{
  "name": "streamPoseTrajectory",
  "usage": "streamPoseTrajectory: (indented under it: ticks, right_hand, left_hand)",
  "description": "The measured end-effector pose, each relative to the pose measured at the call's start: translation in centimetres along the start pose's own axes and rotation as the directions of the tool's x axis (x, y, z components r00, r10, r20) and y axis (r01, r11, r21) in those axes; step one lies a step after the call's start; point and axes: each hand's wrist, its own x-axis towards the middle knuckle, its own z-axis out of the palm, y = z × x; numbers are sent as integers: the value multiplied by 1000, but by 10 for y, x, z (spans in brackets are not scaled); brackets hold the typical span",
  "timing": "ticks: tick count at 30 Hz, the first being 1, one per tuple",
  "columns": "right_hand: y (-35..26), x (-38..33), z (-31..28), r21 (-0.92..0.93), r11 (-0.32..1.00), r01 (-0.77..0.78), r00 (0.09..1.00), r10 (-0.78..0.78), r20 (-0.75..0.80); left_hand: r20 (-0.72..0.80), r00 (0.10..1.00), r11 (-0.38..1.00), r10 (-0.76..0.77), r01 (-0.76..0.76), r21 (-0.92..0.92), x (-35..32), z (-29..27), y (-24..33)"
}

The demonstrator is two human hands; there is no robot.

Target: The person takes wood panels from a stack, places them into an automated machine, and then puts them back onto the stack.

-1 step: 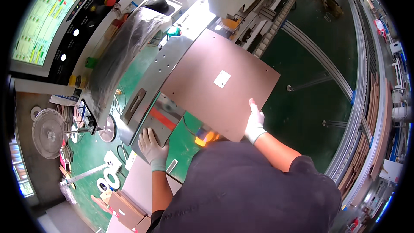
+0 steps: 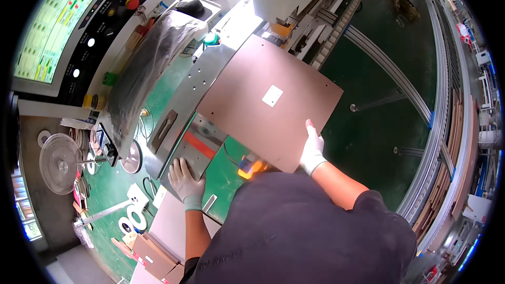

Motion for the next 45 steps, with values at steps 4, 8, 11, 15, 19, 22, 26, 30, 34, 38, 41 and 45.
streamPoseTrajectory:
  ticks: [4,8,11,15,19,22,26,30,34,38,41,45]
  right_hand:
    - [-41,46,2,63,991,-116,993,114,36]
    - [-94,105,-4,8,1000,24,997,-25,76]
    - [-123,89,31,-25,990,140,987,-138,87]
    - [-158,125,32,-53,976,210,976,-206,74]
    - [-190,133,51,6,967,253,959,-252,131]
    - [-216,163,48,22,955,295,941,-295,169]
    - [-215,153,50,-95,947,308,939,-286,188]
    - [-170,162,38,-94,989,111,988,-100,116]
    - [-69,109,76,-405,810,425,860,-221,461]
    - [-29,56,99,-169,250,953,180,-22,983]
    - [-4,31,116,96,-166,981,-11,449,893]
    - [18,17,111,207,-297,932,11,594,805]
  left_hand:
    - [49,998,995,-38,34,89,1,-1,4]
    - [42,998,996,-46,43,84,4,-2,8]
    - [33,998,995,-57,54,88,5,0,9]
    - [15,998,994,-58,56,90,6,5,9]
    - [-62,998,995,-24,30,92,5,11,6]
    - [-55,998,996,-14,18,84,3,8,8]
    - [-43,999,997,-27,30,70,5,7,10]
    - [-69,997,993,-45,52,107,2,9,11]
    - [-45,996,996,-81,83,32,4,4,12]
    - [-75,980,980,-183,188,68,-3,0,14]
    - [-54,936,936,-347,349,38,-13,0,23]
    - [-131,924,933,-359,361,-11,-47,25,46]
